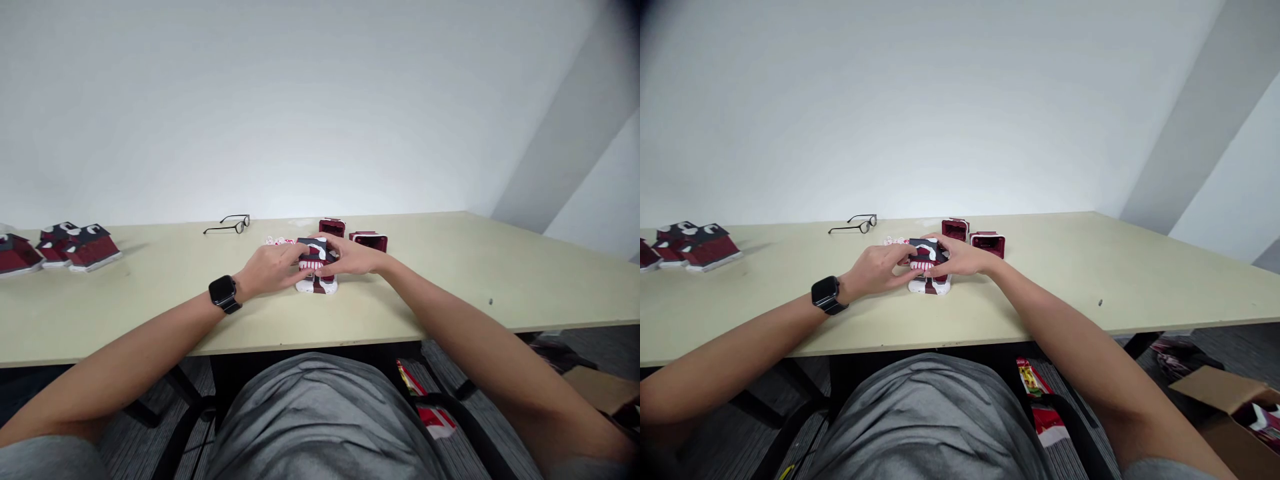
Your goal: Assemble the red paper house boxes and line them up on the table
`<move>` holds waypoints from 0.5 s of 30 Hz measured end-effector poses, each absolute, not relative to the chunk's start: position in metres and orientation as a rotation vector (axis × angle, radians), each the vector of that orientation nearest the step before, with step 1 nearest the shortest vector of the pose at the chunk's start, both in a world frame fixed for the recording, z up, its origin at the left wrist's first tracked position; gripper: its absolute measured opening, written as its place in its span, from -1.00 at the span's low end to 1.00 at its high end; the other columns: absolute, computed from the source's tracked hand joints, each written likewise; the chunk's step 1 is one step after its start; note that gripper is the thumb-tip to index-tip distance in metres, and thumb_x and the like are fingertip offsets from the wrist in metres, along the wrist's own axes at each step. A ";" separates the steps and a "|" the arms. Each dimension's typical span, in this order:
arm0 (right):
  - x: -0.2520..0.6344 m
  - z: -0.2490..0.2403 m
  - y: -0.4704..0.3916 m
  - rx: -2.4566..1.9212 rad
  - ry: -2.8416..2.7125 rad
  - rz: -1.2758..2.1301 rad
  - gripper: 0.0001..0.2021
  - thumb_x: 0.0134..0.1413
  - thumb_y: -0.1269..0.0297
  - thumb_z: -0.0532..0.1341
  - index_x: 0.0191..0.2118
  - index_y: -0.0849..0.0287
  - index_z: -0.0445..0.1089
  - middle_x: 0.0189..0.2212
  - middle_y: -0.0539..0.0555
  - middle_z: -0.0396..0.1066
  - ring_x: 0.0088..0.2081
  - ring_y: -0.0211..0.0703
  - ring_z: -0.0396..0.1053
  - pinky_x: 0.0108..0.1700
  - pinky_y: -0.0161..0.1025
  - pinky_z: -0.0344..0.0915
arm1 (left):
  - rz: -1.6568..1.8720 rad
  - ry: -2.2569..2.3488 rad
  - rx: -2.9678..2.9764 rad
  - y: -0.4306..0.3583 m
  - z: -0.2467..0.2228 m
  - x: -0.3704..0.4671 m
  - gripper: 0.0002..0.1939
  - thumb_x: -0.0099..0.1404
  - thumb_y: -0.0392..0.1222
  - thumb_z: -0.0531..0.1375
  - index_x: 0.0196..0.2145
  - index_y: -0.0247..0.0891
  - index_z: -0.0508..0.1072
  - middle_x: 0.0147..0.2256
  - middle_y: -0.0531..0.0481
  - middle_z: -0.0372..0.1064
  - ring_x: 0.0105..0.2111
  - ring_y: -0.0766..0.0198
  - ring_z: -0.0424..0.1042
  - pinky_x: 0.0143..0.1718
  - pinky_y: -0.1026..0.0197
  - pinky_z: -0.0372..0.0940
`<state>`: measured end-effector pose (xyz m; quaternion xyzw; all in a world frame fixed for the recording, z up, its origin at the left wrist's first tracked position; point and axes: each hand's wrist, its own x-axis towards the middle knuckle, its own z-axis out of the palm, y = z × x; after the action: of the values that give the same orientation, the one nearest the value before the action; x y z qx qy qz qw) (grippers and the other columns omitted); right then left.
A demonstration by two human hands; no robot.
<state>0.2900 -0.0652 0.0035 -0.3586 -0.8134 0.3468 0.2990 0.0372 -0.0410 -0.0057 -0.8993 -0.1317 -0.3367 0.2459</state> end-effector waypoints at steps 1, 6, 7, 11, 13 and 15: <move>0.289 0.003 -0.065 -0.941 -2.154 0.928 -0.24 0.01 0.09 0.49 0.31 0.00 0.25 0.22 0.11 0.35 0.21 0.09 0.35 0.27 0.08 0.36 | -0.948 -0.351 -2.467 -0.042 -0.004 0.037 -0.66 0.47 0.05 0.20 0.00 -0.28 0.41 -0.26 -0.08 0.56 -0.30 0.21 0.53 -0.32 0.19 0.34; 0.285 -0.002 -0.060 -0.802 -2.154 0.933 -0.20 0.01 0.15 0.49 0.36 -0.01 0.22 0.30 0.12 0.28 0.30 0.08 0.26 0.41 0.14 0.17 | -0.895 -0.301 -2.629 -0.045 0.007 0.038 -0.48 0.48 -0.01 0.18 0.31 -0.19 0.25 0.22 -0.24 0.37 0.19 0.00 0.37 0.20 -0.10 0.31; 0.285 -0.003 -0.059 -0.776 -2.152 0.942 -0.20 0.02 0.16 0.49 0.35 0.00 0.22 0.32 0.13 0.26 0.33 0.08 0.23 0.42 0.13 0.14 | -0.871 -0.305 -2.663 -0.046 0.008 0.038 -0.47 0.49 -0.04 0.16 0.34 -0.16 0.22 0.27 -0.21 0.33 0.24 0.00 0.32 0.25 -0.12 0.26; 0.284 -0.001 -0.063 -0.787 -2.070 1.127 -0.15 0.10 0.08 0.45 0.42 -0.08 0.08 0.38 0.15 0.17 0.37 0.06 0.19 0.39 0.11 0.21 | -0.837 -0.444 -2.745 -0.050 0.005 0.041 -0.38 0.46 -0.03 0.17 0.39 -0.14 0.14 0.31 -0.20 0.29 0.28 -0.06 0.25 0.29 -0.17 0.16; 0.285 0.002 -0.067 -0.861 -1.972 1.247 -0.14 0.19 -0.03 0.37 0.48 -0.17 -0.06 0.43 0.14 0.09 0.37 0.07 0.21 0.34 0.12 0.30 | -0.820 -0.530 -2.758 -0.054 0.005 0.044 -0.35 0.46 0.02 0.18 0.40 -0.16 0.13 0.31 -0.25 0.28 0.28 -0.10 0.25 0.28 -0.19 0.15; 0.285 0.005 -0.071 -0.919 -1.887 1.278 -0.18 0.26 -0.12 0.29 0.49 -0.20 -0.11 0.47 0.11 0.01 0.39 0.07 0.19 0.32 0.10 0.34 | -0.765 -0.560 -2.769 -0.059 0.008 0.045 -0.44 0.49 0.00 0.13 0.36 -0.18 0.19 0.27 -0.26 0.33 0.24 -0.08 0.31 0.26 -0.19 0.14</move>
<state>0.2854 -0.0708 0.0050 -0.3523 -0.7233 0.4900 0.3356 0.0453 -0.0585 0.0076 -0.9407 -0.1901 -0.2598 0.1070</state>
